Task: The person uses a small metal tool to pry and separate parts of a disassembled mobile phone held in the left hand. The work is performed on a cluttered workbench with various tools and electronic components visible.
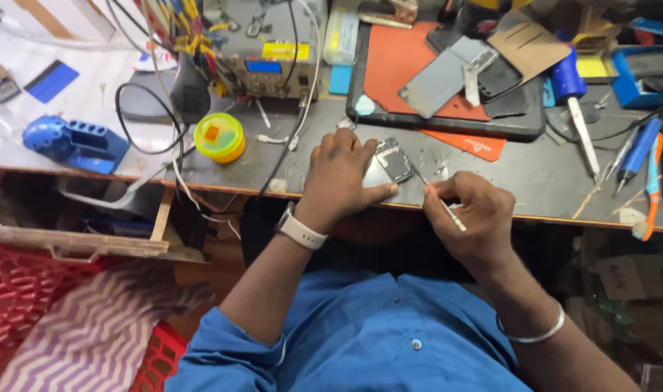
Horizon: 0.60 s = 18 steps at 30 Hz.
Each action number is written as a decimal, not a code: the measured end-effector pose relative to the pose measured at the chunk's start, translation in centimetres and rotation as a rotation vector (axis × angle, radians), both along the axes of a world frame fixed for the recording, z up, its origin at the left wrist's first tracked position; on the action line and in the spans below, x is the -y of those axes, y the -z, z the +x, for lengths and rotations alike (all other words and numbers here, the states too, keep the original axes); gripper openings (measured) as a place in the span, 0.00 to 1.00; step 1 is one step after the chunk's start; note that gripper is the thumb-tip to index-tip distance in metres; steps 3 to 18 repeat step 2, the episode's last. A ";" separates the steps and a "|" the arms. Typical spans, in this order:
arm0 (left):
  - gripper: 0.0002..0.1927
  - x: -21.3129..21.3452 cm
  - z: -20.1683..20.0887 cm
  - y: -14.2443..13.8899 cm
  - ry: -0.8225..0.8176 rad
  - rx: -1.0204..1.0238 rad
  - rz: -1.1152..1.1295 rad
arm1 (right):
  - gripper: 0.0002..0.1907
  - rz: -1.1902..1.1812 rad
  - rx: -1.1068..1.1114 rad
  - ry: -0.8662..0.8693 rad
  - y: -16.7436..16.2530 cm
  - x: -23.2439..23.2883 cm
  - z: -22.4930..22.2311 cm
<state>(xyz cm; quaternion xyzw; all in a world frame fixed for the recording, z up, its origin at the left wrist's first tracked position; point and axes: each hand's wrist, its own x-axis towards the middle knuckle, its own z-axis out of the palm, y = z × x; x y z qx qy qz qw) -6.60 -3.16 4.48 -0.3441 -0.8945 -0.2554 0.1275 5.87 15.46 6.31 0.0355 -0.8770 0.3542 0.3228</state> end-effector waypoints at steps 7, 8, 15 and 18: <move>0.41 0.0 0.3 -0.5 -0.019 0.067 -0.029 | 0.10 0.002 0.058 0.042 -0.2 -0.1 0.7; 0.41 0.0 0.3 -0.5 -0.019 0.067 -0.029 | 0.10 0.002 0.058 0.042 -0.2 -0.1 0.7; 0.41 0.0 0.3 -0.5 -0.019 0.067 -0.029 | 0.10 0.002 0.058 0.042 -0.2 -0.1 0.7; 0.41 0.0 0.3 -0.5 -0.019 0.067 -0.029 | 0.10 0.002 0.058 0.042 -0.2 -0.1 0.7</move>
